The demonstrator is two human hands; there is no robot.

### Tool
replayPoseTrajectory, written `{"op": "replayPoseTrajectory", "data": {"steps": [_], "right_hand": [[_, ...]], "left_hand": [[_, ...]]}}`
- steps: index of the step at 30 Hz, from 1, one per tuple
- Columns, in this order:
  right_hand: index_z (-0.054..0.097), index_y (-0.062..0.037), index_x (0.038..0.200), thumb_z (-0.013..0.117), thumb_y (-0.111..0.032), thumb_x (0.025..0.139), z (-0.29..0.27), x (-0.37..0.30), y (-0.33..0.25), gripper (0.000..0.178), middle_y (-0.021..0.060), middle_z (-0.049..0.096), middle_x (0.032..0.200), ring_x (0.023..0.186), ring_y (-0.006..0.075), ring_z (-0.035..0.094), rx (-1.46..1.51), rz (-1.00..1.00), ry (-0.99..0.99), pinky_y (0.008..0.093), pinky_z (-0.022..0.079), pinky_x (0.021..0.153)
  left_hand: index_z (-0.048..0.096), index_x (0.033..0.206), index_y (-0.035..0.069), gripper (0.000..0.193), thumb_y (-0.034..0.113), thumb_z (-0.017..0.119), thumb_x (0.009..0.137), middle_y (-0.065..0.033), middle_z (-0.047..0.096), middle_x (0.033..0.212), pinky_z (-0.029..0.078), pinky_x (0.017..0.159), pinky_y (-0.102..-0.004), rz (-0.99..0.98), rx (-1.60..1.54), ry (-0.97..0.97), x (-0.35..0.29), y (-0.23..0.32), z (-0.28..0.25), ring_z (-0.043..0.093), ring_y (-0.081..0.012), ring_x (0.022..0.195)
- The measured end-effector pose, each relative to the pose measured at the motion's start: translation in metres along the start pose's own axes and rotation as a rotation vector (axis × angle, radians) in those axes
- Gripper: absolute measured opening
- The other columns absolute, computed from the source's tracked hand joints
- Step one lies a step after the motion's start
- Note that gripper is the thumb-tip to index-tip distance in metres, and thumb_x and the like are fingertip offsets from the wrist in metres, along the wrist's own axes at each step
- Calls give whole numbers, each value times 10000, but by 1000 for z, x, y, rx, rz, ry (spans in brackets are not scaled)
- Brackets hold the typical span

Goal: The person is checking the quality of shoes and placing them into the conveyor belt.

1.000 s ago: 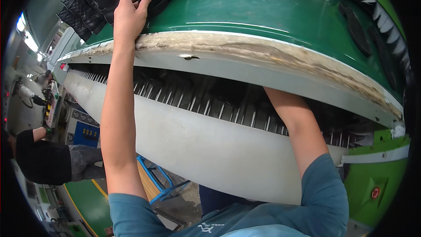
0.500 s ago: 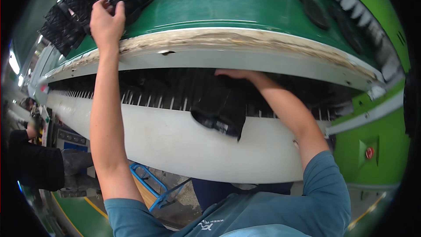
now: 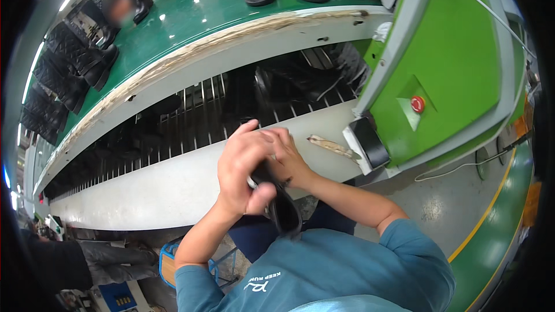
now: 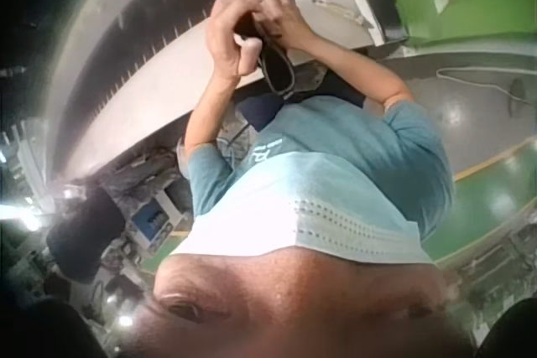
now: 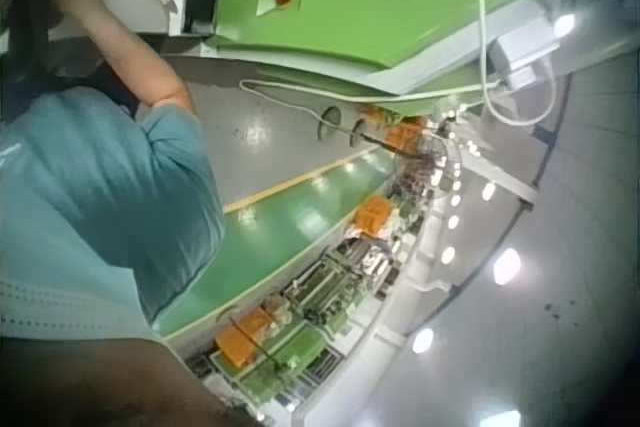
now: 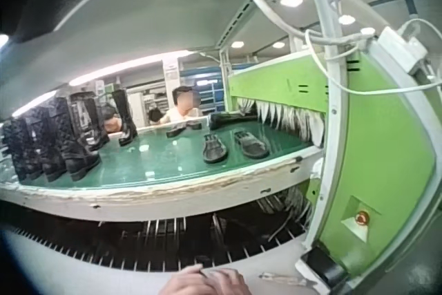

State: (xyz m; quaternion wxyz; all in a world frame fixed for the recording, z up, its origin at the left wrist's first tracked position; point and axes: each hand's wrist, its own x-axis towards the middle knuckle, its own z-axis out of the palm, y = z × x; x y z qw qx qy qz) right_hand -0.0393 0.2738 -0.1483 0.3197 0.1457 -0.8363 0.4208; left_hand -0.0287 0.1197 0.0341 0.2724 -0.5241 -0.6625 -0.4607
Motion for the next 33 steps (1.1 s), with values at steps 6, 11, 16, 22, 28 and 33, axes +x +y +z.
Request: {"op": "replayPoseTrajectory", "data": {"steps": [6,11,16,22,28,33], "right_hand": [[623,-21,1122,485,-451,1225,-130,44,-107,463,135,664,892,810,254,649,712,247,-267,400,514,767],[633,-23,1058,515,-465,1220,-137,69,-110,485,142,626,864,778,272,605,770,173,-296,413,496,731],[676,-20,1090,537,-378,1232,-122,71,-95,409,50,681,975,920,123,618,882,147,-331,339,533,843],[730,-110,1055,551,-474,1217,-93,46,-94,437,-112,591,824,741,19,528,1348,588,-543,238,427,640],[661,-65,1053,577,-549,1187,-88,-2,-52,509,-10,640,819,761,89,592,770,624,-526,297,512,693],[678,-18,1241,577,-534,1176,-60,-17,-35,531,83,697,1124,1044,143,654,888,828,-382,346,551,921]], "left_hand": [[636,1185,-23,258,214,642,1085,-167,661,1056,495,805,-370,-238,8,187,11,-1,29,602,-238,889],[626,988,-6,174,152,634,1061,-154,622,997,558,835,-396,-286,1,230,10,-2,30,612,-244,895],[593,966,-11,232,64,505,1167,-110,562,984,619,964,-468,-322,-173,295,13,2,40,567,-199,884],[567,941,-9,283,121,474,1174,-71,479,895,575,980,-502,-234,-147,370,3,6,33,488,-184,828],[480,888,33,285,112,433,1158,-50,419,880,549,818,-405,-250,-192,428,1,33,41,404,-172,763],[472,888,70,348,251,551,1175,-74,455,890,551,650,-381,12,-232,261,4,60,72,493,-210,730]]}}
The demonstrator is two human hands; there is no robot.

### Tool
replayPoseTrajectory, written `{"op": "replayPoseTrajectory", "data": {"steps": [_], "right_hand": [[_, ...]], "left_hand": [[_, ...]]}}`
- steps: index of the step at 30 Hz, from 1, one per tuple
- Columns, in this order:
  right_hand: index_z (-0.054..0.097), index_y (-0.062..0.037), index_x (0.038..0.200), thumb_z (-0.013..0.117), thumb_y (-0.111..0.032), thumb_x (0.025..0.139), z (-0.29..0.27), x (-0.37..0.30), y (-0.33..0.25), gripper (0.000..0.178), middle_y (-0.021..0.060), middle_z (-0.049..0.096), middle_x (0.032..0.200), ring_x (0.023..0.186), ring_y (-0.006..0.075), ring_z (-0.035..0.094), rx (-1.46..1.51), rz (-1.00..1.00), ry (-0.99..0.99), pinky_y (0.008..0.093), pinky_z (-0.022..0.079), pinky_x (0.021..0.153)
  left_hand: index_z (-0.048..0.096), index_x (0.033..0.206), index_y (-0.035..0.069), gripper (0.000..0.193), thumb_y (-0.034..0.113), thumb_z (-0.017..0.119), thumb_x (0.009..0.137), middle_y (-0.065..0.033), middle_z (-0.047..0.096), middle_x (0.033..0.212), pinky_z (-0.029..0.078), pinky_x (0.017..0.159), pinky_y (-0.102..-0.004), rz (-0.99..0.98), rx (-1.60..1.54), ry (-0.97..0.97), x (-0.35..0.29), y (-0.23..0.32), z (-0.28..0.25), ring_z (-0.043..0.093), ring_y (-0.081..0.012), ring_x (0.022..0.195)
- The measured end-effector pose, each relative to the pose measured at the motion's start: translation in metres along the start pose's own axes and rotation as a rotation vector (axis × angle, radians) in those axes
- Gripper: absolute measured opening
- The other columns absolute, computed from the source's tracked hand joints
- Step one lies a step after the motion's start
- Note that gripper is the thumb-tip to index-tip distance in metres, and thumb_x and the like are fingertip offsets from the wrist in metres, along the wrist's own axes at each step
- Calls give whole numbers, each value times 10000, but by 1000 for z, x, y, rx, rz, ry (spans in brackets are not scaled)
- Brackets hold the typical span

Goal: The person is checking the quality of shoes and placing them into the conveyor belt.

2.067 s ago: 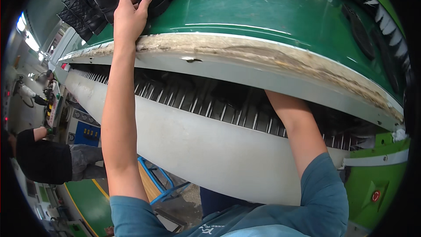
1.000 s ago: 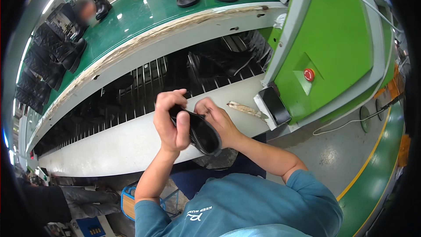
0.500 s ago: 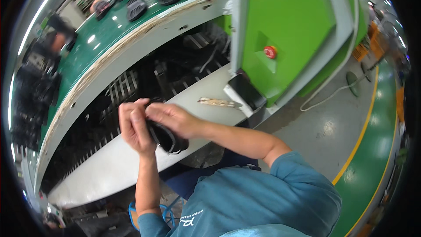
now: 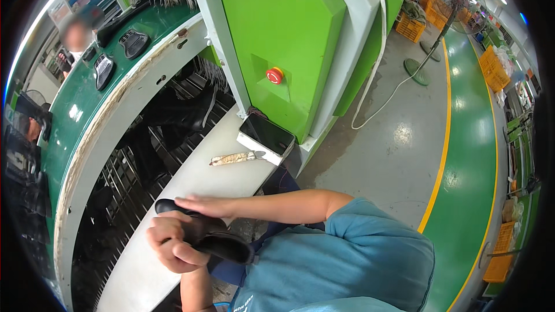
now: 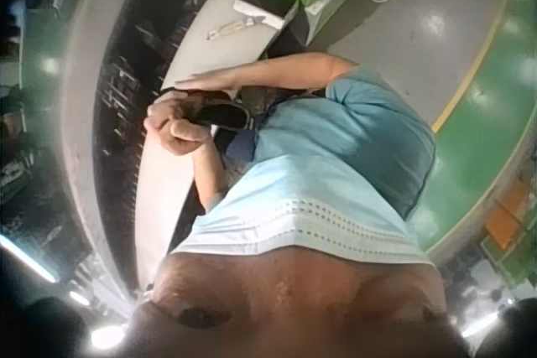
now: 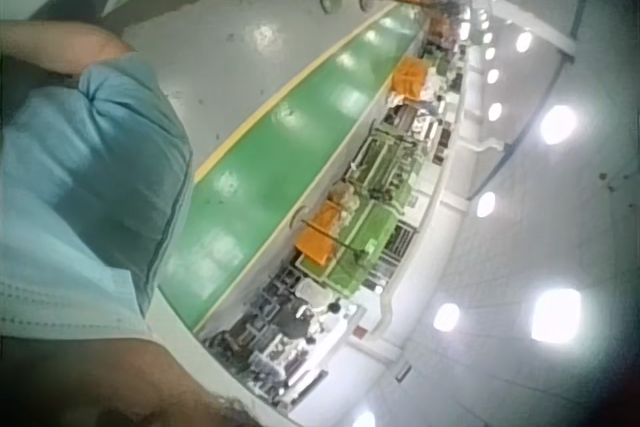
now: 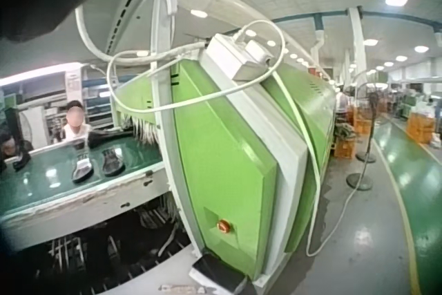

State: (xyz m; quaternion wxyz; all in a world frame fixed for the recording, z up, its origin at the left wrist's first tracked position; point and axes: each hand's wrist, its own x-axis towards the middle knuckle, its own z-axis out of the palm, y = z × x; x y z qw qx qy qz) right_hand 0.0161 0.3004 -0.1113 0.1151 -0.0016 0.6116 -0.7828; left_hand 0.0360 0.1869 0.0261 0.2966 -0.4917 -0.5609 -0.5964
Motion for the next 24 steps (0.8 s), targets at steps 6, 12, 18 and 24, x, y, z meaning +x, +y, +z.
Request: {"op": "replayPoseTrajectory", "data": {"steps": [6,12,18,24], "right_hand": [[676,-6,1344,622,-507,1133,-11,5,9,546,116,708,1185,1107,168,671,24,-187,-130,364,561,975],[525,45,1593,673,-548,1101,-32,1,1,785,155,667,1442,1328,220,620,-39,-119,60,368,483,1166],[539,-5,1583,667,-477,1128,-40,-12,11,669,129,656,1455,1351,204,601,117,-217,85,370,468,1183],[494,0,1631,599,-373,1176,-48,-28,3,597,97,656,1397,1240,153,629,307,-131,74,317,511,1084]], "left_hand": [[494,938,68,638,654,717,1060,-103,519,915,617,737,-472,126,-152,-340,74,-27,28,569,-232,787],[612,1434,8,636,493,780,1058,-214,699,1367,509,1139,-481,-50,788,-306,210,-160,-27,680,-358,1293],[532,1556,-57,1096,870,615,977,-412,682,1428,517,1157,-570,-577,1184,-636,253,-284,-83,657,-557,1367],[653,1474,-14,1030,855,705,924,-320,749,1390,535,1148,-516,-576,1111,-529,257,-280,-61,699,-464,1354]]}}
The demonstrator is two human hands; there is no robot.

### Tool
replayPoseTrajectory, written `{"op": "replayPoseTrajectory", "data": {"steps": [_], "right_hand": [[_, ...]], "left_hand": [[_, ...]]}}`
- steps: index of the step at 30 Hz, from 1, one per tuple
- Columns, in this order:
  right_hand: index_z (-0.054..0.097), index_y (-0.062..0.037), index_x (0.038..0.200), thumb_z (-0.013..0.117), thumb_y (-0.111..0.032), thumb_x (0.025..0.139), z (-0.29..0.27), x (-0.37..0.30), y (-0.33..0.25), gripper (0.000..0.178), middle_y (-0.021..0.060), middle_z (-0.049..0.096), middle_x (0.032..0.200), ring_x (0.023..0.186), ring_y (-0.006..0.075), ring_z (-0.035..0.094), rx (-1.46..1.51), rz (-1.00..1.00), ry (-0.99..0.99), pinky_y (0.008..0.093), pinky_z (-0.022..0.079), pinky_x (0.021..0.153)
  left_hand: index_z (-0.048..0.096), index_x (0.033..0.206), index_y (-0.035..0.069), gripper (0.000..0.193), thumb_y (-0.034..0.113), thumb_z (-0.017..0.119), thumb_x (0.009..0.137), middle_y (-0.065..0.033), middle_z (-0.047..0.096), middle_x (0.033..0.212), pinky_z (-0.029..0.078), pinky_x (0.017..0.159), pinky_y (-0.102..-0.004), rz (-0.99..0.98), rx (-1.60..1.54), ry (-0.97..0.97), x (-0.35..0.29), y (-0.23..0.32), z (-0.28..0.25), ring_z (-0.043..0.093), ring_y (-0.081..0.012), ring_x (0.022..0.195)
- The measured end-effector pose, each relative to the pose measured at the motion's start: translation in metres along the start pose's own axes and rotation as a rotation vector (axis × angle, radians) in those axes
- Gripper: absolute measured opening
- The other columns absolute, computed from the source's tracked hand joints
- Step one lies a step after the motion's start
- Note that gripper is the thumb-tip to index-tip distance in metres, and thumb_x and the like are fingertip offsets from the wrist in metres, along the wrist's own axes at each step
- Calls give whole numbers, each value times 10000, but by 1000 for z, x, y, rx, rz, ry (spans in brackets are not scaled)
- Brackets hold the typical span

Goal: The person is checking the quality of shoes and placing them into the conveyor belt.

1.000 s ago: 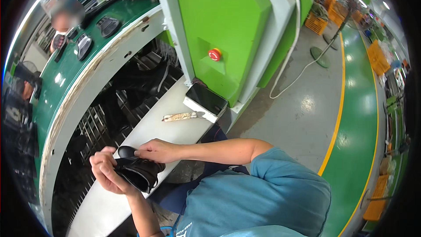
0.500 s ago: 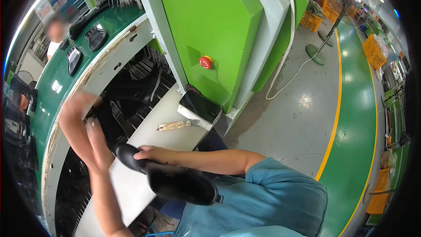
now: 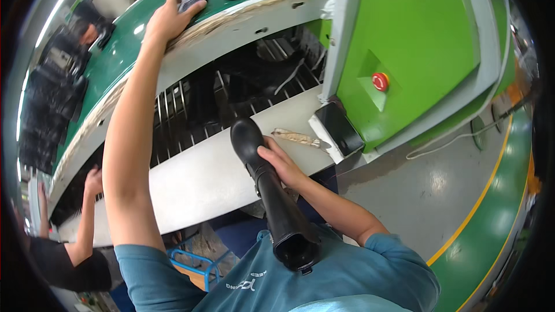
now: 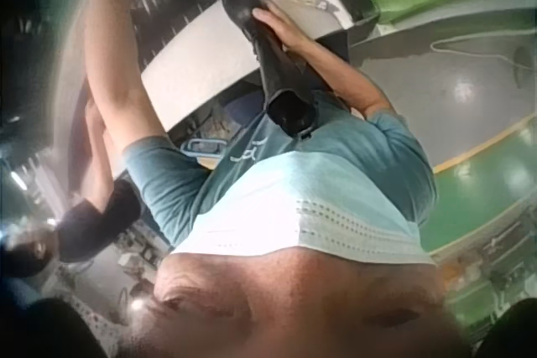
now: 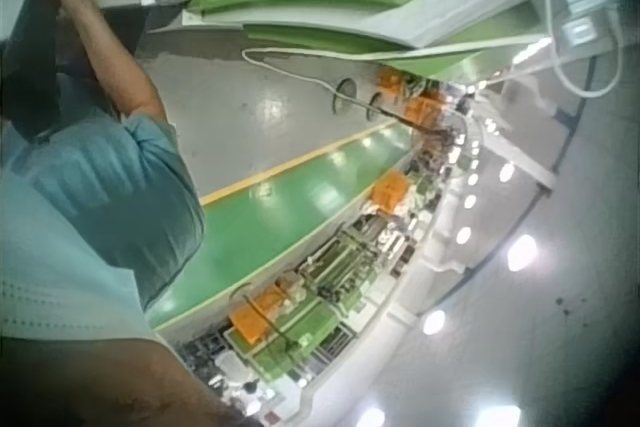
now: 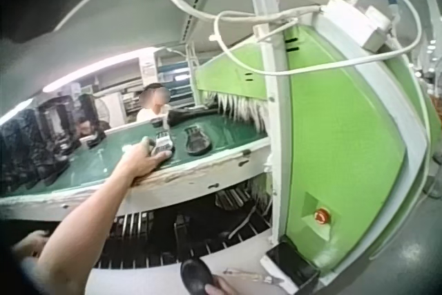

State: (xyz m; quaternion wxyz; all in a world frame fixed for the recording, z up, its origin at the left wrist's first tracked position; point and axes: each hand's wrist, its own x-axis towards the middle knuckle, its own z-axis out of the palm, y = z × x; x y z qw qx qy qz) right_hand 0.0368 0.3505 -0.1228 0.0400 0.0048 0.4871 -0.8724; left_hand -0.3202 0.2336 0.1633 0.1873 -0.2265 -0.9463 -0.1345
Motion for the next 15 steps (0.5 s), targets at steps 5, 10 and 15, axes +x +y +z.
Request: {"op": "replayPoseTrajectory", "data": {"steps": [5,10,15], "right_hand": [[550,-21,1526,598,-370,1154,5,5,6,513,108,683,1295,1104,148,687,-5,3,11,310,577,947],[535,-43,1486,561,-425,1142,2,1,5,515,160,757,1099,854,199,768,281,171,88,323,640,767],[502,-30,1537,535,-496,1138,11,-4,-4,614,183,742,1187,931,217,786,209,159,35,318,624,781]], "left_hand": [[724,1386,50,689,463,934,877,-213,823,1200,585,1017,-452,122,-230,368,12,-41,6,782,-368,1131],[759,1230,-42,238,103,807,1048,-65,800,1063,589,858,-277,195,-891,995,-27,-54,-62,736,-139,922],[729,1365,-43,423,313,719,1136,-79,825,1060,612,969,-346,348,-1178,600,-166,-28,-107,790,-200,1032]]}}
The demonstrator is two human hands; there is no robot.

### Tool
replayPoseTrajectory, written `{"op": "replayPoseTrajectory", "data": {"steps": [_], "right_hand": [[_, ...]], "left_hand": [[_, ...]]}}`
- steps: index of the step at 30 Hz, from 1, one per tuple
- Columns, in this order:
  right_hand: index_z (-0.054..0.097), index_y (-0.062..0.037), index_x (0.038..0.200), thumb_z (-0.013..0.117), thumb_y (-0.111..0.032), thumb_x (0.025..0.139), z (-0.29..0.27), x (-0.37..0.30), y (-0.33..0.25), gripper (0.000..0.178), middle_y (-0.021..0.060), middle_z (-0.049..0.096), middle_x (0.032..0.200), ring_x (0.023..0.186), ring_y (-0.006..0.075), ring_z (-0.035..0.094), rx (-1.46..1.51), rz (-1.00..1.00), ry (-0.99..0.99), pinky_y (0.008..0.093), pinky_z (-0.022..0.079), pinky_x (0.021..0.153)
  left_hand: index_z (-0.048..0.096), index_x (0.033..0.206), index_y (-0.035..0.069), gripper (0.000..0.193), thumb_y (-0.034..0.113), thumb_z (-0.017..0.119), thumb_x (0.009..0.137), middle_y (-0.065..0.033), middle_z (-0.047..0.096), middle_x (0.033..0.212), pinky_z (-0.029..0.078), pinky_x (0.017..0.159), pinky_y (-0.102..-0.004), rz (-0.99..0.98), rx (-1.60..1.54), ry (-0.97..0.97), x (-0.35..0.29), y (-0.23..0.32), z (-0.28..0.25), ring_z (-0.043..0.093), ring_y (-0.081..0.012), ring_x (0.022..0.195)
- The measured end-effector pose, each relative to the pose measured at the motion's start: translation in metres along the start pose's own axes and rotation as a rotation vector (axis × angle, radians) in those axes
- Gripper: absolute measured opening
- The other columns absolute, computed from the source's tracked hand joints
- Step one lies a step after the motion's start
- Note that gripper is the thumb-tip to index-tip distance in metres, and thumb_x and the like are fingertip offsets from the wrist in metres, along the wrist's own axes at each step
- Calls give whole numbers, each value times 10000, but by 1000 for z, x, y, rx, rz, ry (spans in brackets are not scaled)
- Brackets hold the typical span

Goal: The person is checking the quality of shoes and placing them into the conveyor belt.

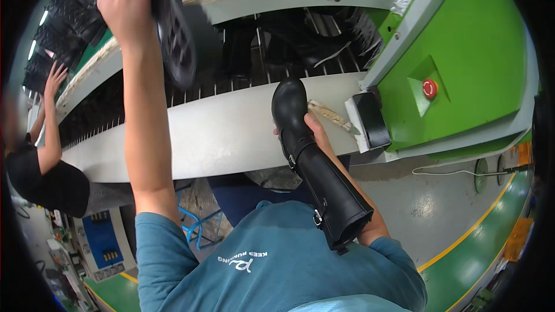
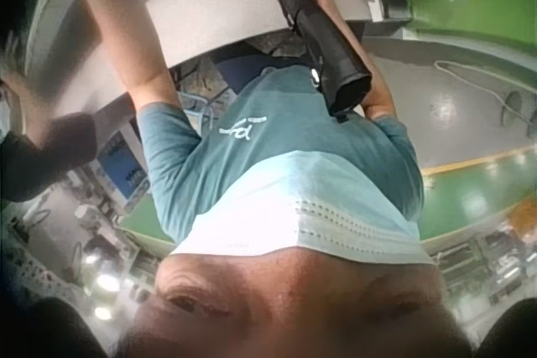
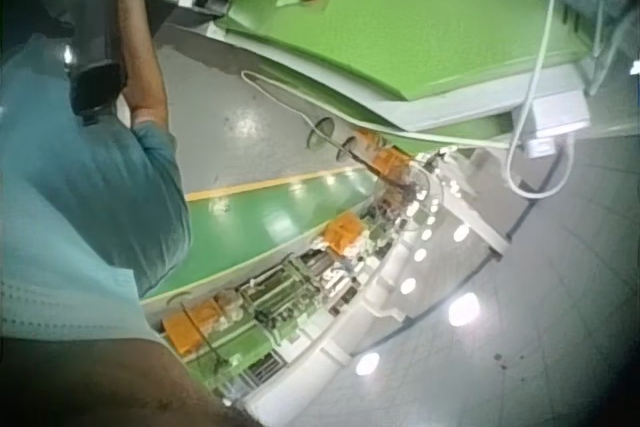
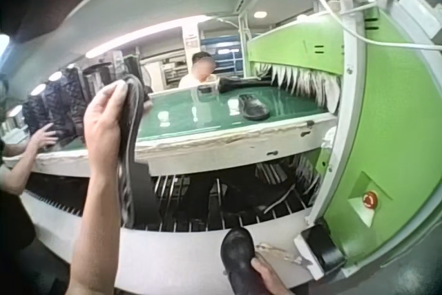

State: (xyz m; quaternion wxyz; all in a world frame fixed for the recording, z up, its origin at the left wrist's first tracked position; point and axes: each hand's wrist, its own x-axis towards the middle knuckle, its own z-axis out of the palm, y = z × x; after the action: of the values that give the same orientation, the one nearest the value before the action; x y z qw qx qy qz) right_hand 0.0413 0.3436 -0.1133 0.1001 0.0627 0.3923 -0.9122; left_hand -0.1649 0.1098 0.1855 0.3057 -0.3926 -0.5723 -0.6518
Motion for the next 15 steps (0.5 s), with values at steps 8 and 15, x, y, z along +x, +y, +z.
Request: {"op": "replayPoseTrajectory", "data": {"steps": [8,15], "right_hand": [[564,29,1495,495,-602,1120,-19,-4,15,738,221,763,1162,930,268,790,-195,-26,-73,368,634,837],[595,72,1469,438,-641,1117,20,-36,1,810,257,760,1198,991,299,790,-12,-12,-79,403,646,887]], "left_hand": [[661,1316,-46,236,132,636,1163,-242,809,1170,705,905,-425,-629,-189,152,-205,9,4,836,-346,1020],[706,1371,-56,279,120,649,1162,-201,839,1167,681,931,-360,-732,-99,164,-265,0,27,838,-260,1043]]}}
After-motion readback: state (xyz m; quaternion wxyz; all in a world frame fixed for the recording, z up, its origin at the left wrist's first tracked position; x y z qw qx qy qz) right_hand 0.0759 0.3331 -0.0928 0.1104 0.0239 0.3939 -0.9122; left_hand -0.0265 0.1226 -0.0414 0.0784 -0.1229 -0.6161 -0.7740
